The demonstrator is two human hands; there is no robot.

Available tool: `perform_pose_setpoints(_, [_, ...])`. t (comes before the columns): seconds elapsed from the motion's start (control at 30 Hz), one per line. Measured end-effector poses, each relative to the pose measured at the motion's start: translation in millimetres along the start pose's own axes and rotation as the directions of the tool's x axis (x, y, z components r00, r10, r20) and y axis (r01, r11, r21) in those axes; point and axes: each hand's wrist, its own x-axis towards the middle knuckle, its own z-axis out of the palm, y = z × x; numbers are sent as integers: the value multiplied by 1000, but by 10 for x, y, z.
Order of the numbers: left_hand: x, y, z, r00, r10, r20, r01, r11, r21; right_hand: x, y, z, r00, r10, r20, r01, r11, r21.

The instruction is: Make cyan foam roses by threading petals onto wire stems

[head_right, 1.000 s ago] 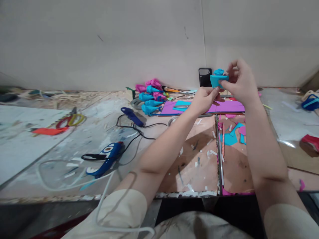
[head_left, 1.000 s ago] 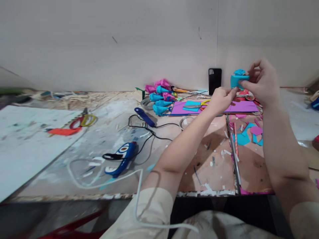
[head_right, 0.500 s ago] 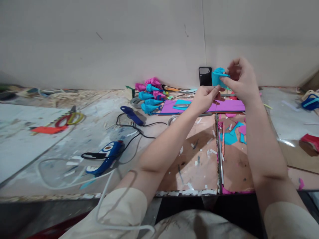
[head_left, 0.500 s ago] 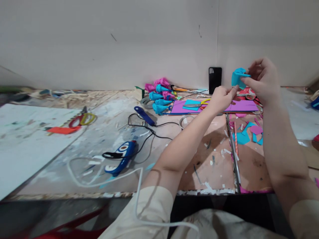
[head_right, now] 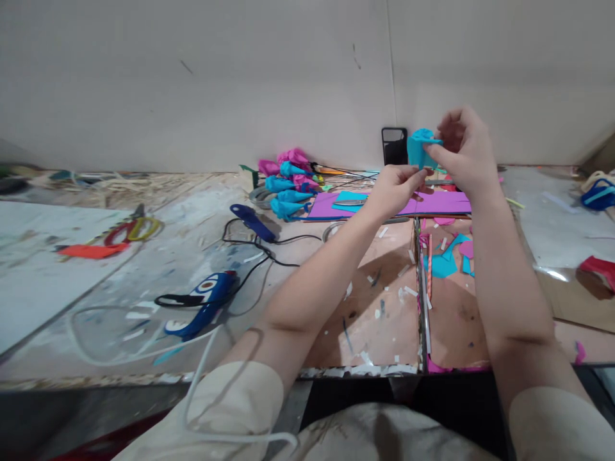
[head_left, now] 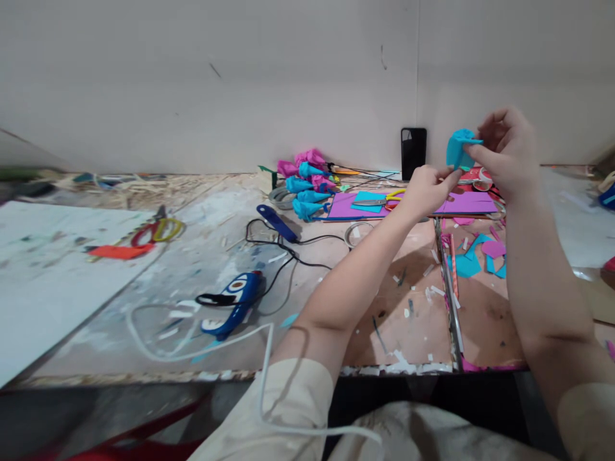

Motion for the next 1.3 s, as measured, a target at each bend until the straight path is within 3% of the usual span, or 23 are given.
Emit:
perform_pose_setpoints(0.37, [-4, 33, 21, 1000, -2, -14, 2, 998, -65, -46, -130, 49, 1000, -16, 14, 16, 999, 30])
perform_pose_setpoints(0.53, [26, 80, -25, 1000, -18, -11, 17, 989, -149, -43, -84, -29, 990, 33, 139, -45, 996, 79])
perform_pose_setpoints(0.7, [37, 180, -146, 999, 32, -44, -40, 982, -187, -112, -190, -4, 886, 85, 455, -165, 976, 140])
perform_pose_setpoints(0.93, [-59, 197, -385, 991, 127, 52, -117, 980, -161, -165, -308, 161, 799, 113, 590, -214, 971, 103])
perform_pose_setpoints(1.13, [-121, 340, -597, 981, 159, -115, -159, 987, 14, -188, -405, 184, 885, 70, 459, -126, 988, 92])
perform_pose_setpoints(1.3, [-192, 482, -776, 968, 252, 16, -252, 967, 19, -295, -599, 148, 941, -1, 340, 12, 1000, -29])
